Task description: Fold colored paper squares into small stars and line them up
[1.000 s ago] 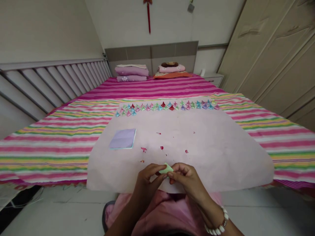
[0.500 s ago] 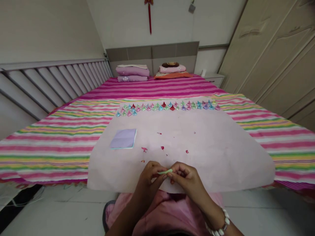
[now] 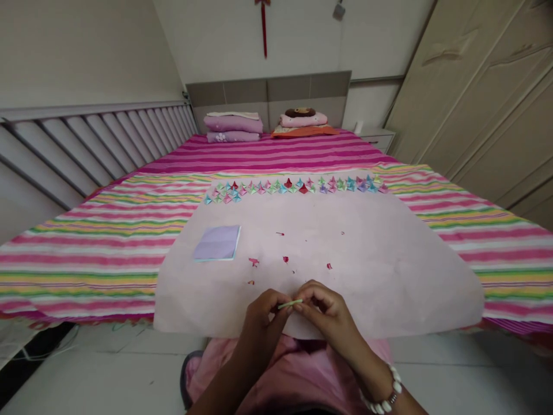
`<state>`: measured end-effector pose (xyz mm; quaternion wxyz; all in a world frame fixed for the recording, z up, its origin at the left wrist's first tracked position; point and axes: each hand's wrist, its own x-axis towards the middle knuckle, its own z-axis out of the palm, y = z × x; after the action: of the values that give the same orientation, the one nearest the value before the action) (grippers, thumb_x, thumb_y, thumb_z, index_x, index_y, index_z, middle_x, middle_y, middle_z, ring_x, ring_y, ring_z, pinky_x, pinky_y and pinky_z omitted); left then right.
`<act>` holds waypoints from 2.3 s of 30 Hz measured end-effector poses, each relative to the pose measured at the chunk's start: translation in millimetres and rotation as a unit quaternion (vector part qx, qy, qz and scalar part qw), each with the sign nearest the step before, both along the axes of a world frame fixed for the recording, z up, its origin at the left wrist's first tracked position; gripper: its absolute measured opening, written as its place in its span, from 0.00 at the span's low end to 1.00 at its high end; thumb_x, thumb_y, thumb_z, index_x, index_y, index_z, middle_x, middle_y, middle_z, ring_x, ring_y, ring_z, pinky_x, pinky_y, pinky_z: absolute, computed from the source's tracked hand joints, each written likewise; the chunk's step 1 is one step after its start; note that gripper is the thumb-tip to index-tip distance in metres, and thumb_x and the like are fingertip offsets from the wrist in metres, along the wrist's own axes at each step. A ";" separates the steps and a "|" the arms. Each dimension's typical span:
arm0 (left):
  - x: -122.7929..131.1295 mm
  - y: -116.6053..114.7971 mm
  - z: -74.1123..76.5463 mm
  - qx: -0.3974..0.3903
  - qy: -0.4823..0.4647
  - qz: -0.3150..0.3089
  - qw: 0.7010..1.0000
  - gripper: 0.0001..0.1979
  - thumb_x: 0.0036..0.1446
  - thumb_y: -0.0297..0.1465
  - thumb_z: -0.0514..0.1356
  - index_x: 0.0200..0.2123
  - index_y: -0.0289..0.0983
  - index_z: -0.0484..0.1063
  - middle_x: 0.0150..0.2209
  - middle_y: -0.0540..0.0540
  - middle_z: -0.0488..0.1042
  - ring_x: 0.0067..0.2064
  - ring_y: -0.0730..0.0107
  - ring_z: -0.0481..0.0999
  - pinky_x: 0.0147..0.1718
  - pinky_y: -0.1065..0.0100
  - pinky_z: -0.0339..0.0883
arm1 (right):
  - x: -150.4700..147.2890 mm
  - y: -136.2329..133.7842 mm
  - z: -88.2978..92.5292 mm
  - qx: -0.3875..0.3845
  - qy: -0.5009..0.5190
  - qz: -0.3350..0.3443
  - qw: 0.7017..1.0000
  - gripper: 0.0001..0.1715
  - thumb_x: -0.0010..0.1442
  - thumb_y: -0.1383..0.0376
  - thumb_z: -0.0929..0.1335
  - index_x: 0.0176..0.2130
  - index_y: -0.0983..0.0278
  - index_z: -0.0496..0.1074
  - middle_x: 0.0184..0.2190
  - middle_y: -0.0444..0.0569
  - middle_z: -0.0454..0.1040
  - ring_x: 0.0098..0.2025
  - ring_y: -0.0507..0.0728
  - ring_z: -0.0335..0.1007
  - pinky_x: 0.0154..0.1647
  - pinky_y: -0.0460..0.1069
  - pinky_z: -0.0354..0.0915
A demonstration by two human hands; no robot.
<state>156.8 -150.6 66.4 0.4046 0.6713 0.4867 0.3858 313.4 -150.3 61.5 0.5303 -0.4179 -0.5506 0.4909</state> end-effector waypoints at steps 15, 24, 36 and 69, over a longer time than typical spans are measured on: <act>-0.7 14.9 0.0 -0.094 -0.011 -0.043 0.995 0.13 0.55 0.36 0.56 0.23 0.35 0.68 0.21 0.51 0.66 0.26 0.73 0.64 0.25 0.72 0.55 | 0.3 5.7 -17.0 -0.111 0.087 0.001 0.990 0.13 0.50 0.58 0.72 0.24 0.64 0.68 0.19 0.41 0.65 0.23 0.50 0.57 0.25 0.46 0.53; 0.3 26.9 -2.2 -0.173 -0.097 -0.075 0.977 0.14 0.49 0.37 0.60 0.19 0.35 0.63 0.18 0.55 0.60 0.23 0.76 0.57 0.23 0.73 0.50 | 4.3 14.1 -14.2 -0.141 0.042 0.071 0.987 0.20 0.52 0.53 0.69 0.21 0.64 0.63 0.15 0.39 0.60 0.19 0.48 0.51 0.21 0.45 0.46; 8.9 44.5 -21.1 -0.219 -0.142 -0.042 0.965 0.19 0.53 0.42 0.56 0.17 0.35 0.63 0.17 0.54 0.60 0.21 0.77 0.56 0.22 0.72 0.49 | 6.9 33.9 -24.3 -0.191 0.113 0.037 0.974 0.22 0.47 0.57 0.71 0.17 0.63 0.58 0.11 0.35 0.53 0.15 0.45 0.42 0.18 0.46 0.37; 23.5 145.7 -39.8 0.088 -0.031 -0.057 0.994 0.04 0.53 0.27 0.59 0.30 0.36 0.73 0.42 0.43 0.71 0.36 0.69 0.73 0.30 0.70 0.70 | 20.8 127.9 -44.1 -0.333 0.233 0.054 0.912 0.22 0.48 0.53 0.70 0.19 0.63 0.59 0.10 0.33 0.50 0.13 0.44 0.38 0.16 0.45 0.35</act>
<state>180.3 -4.9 26.5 0.3799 0.7188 0.3993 0.4238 334.2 -22.4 17.4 0.4460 -0.4137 -0.2381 0.7572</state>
